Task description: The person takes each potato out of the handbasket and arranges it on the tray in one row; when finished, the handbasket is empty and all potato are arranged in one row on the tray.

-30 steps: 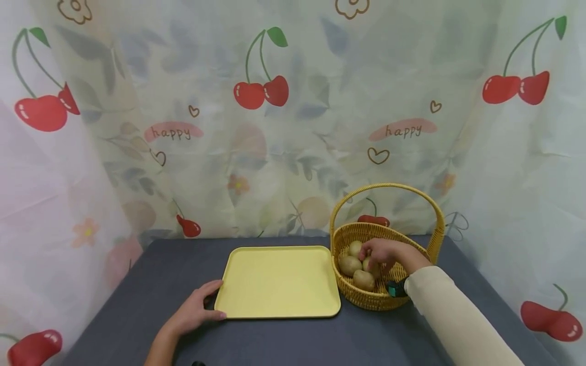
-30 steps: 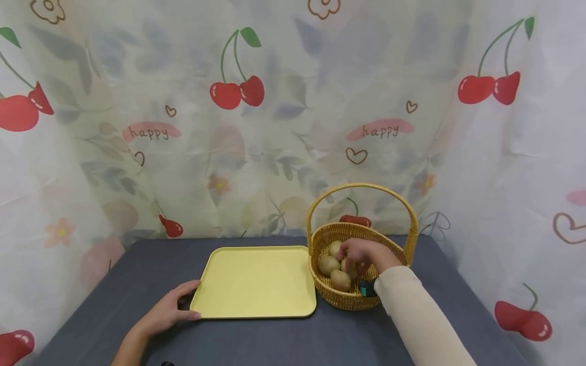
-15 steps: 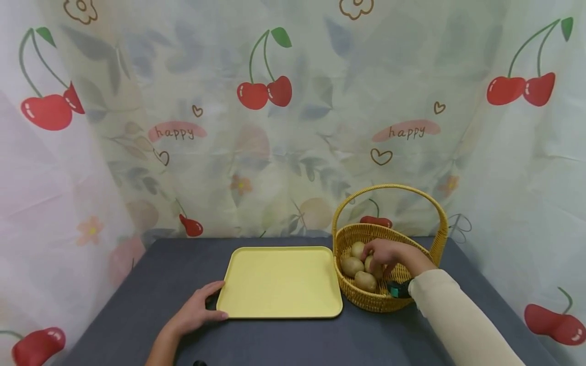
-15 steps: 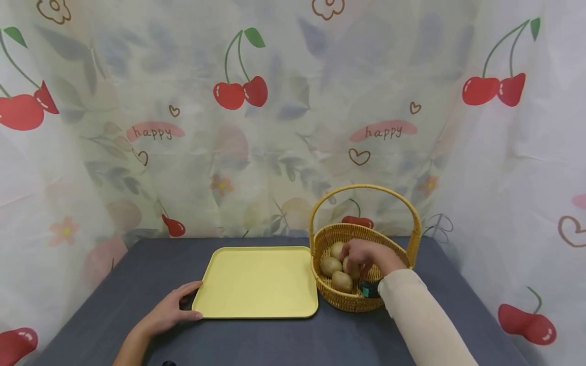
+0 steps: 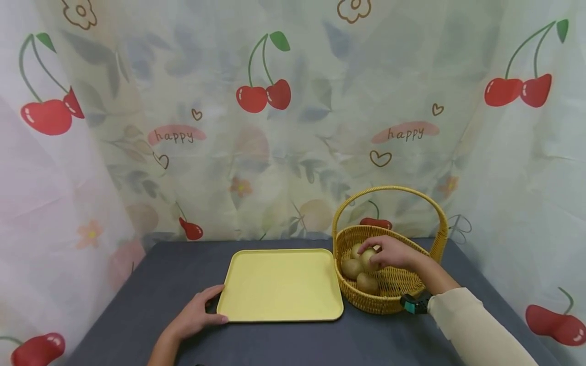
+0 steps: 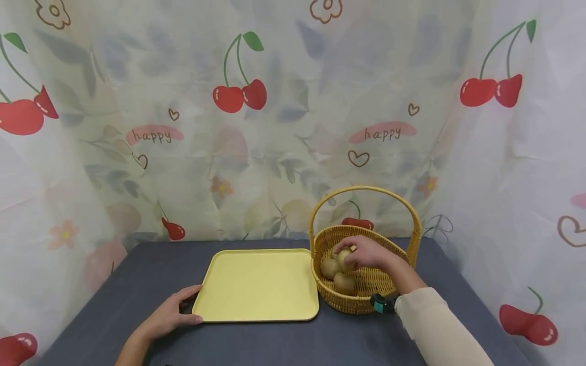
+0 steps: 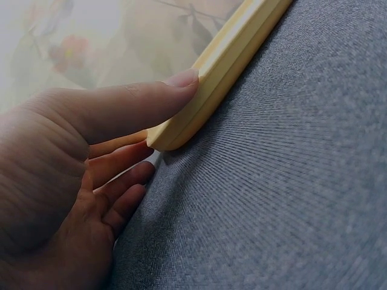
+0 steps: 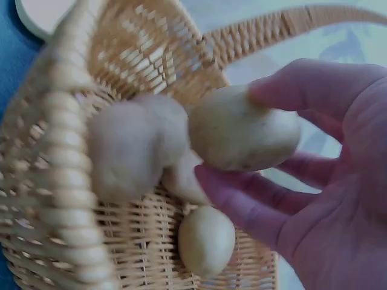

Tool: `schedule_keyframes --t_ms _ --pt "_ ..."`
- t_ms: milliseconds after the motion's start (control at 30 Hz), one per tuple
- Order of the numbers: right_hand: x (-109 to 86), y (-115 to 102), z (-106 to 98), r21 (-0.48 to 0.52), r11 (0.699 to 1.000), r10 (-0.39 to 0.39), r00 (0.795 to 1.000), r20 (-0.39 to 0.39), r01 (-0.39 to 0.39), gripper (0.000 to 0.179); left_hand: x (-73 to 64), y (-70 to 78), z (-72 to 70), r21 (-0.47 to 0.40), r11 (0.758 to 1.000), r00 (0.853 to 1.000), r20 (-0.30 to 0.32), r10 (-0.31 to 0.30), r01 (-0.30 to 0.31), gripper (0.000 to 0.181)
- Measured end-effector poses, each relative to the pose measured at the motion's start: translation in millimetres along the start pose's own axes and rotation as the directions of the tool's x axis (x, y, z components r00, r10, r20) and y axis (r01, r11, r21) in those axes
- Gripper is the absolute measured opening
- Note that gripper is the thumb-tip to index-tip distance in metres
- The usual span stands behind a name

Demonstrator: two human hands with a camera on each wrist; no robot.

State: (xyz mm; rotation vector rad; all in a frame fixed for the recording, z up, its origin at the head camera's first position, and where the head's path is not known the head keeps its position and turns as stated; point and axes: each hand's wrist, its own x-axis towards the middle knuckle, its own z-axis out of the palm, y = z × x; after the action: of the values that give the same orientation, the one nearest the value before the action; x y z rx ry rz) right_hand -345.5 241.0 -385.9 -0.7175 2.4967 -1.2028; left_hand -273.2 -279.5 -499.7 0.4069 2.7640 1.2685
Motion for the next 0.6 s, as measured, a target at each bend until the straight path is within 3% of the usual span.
schedule_keyframes --t_ms 167,333,467,600 --pt "-6.2 -4.9 6.3 0.101 0.990 -0.095 0.994 -0.044 0.099 0.029 0.2 -0.2 0.8 0.002 1.000 1.000 0.003 -0.020 0.020 0.086" --pt "-5.8 -12.0 18.6 0.259 0.952 -0.144 0.984 -0.101 0.165 0.026 0.1 0.5 1.1 -0.010 0.999 0.999 0.010 -0.032 0.033 0.086" --pt "-0.9 -23.7 33.7 0.294 0.936 -0.155 0.976 -0.153 0.195 0.033 0.1 1.7 0.7 0.000 0.999 0.999 0.004 -0.042 0.042 0.085" --pt "7.3 -36.3 50.4 0.285 0.940 -0.145 0.975 -0.168 0.189 0.037 0.3 2.1 0.8 0.005 0.999 0.999 -0.005 -0.047 0.047 0.086"
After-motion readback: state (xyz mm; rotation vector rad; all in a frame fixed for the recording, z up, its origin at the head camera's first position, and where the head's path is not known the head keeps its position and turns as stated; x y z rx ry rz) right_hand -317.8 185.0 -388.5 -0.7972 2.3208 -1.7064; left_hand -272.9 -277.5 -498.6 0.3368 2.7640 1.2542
